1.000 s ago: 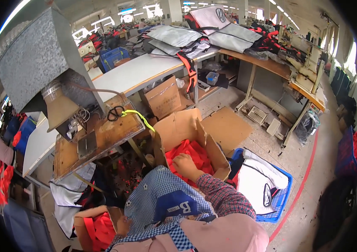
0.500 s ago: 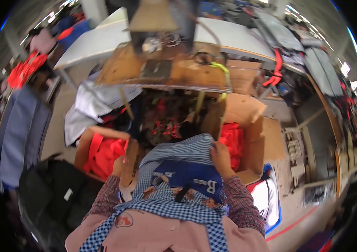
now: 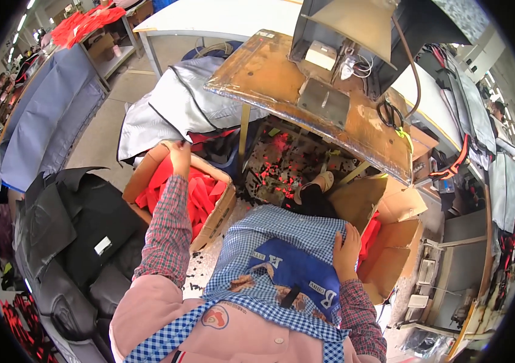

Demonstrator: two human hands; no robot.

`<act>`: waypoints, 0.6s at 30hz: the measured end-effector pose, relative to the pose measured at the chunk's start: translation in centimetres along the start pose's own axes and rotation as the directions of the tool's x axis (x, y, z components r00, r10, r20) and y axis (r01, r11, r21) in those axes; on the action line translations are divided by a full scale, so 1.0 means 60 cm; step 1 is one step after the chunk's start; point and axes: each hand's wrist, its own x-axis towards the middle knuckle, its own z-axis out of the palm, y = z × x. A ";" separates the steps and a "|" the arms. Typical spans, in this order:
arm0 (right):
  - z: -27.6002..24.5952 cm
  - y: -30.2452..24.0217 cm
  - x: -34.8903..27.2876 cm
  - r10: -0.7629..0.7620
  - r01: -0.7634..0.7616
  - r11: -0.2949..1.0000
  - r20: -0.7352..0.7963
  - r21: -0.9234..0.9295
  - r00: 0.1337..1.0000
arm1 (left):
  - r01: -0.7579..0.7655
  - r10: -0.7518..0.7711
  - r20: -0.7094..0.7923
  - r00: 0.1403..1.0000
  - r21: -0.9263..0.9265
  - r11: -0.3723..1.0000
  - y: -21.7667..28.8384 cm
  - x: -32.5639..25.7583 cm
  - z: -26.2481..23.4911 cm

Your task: Assembling and inspecting large delivery bags at a factory workstation using a specialized machine.

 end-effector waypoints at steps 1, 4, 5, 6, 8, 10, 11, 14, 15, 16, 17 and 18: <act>0.005 -0.008 0.001 -0.028 0.027 0.999 0.017 0.024 0.999 | 0.046 -0.038 -0.126 0.991 0.065 0.997 -0.026 0.049 -0.005; 0.023 -0.036 0.003 -0.080 0.072 0.989 0.060 0.129 0.995 | 0.215 -0.156 -0.203 0.967 0.313 0.925 -0.127 0.210 -0.110; 0.017 -0.020 0.007 -0.038 0.034 0.995 0.043 0.096 0.998 | 0.384 -0.352 -0.170 0.921 0.229 0.894 -0.094 0.220 -0.046; 0.013 -0.010 0.010 -0.008 0.006 0.999 0.032 0.054 0.999 | 0.402 -0.397 -0.082 0.914 0.294 0.867 -0.075 0.218 0.003; 0.010 -0.007 0.012 0.019 -0.019 0.999 0.018 0.032 1.000 | 0.341 -0.393 0.077 0.916 0.364 0.867 -0.060 0.232 0.044; 0.006 -0.015 0.017 0.038 -0.039 0.999 0.017 0.020 0.999 | 0.178 -0.237 0.043 0.970 0.536 0.825 -0.075 0.233 0.079; 0.008 -0.027 0.020 0.026 -0.027 0.998 0.024 0.058 0.999 | 0.126 -0.182 0.036 0.983 0.592 0.796 -0.097 0.259 0.047; 0.011 -0.027 0.022 0.020 -0.022 0.998 0.026 0.056 0.999 | 0.104 -0.164 0.045 0.985 0.602 0.792 -0.117 0.312 0.058; 0.011 -0.035 0.025 0.008 -0.010 0.995 0.027 0.103 1.000 | -0.176 0.091 0.157 0.983 0.704 0.688 -0.112 0.369 -0.014; 0.013 -0.039 0.022 -0.008 0.004 0.992 0.028 0.126 1.000 | -0.435 0.290 0.327 0.899 0.742 0.510 -0.121 0.401 -0.046; 0.011 -0.035 0.023 -0.005 0.003 0.994 0.016 0.111 1.000 | -0.609 0.575 0.311 0.757 0.655 0.448 -0.099 0.414 -0.031; 0.006 -0.031 0.022 0.014 -0.015 0.995 0.006 0.103 1.000 | -0.747 0.807 0.240 0.539 0.579 0.327 -0.045 0.431 -0.041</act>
